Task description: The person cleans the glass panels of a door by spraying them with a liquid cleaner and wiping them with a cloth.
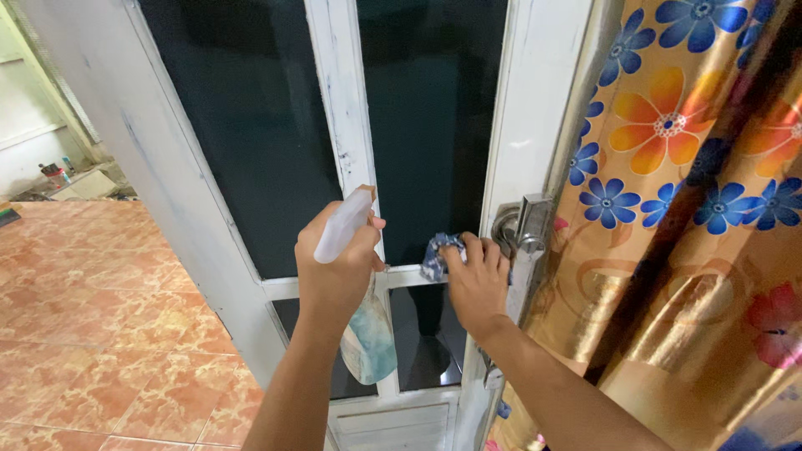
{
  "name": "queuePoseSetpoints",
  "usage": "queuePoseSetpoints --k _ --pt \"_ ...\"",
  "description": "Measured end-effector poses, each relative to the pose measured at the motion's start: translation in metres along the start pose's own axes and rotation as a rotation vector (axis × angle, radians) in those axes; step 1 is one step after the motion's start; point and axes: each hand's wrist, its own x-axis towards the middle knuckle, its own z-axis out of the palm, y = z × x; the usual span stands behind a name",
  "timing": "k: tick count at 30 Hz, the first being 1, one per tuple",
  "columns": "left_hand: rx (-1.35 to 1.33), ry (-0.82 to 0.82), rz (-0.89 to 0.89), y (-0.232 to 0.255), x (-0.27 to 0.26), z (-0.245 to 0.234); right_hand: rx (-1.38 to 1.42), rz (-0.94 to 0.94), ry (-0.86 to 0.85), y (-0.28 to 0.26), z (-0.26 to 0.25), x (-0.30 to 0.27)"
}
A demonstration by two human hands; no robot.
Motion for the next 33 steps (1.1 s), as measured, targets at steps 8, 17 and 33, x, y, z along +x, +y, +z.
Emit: queuePoseSetpoints --k 8,17,33 --pt "0.089 -0.035 0.111 0.032 0.029 -0.008 0.190 -0.042 0.446 0.009 -0.056 0.151" --pt "0.037 -0.008 0.135 0.074 0.046 0.001 0.224 -0.264 0.582 -0.037 -0.101 0.257" --pt "-0.001 0.029 0.127 0.019 0.037 0.007 0.369 -0.497 0.112 -0.032 0.008 0.059"
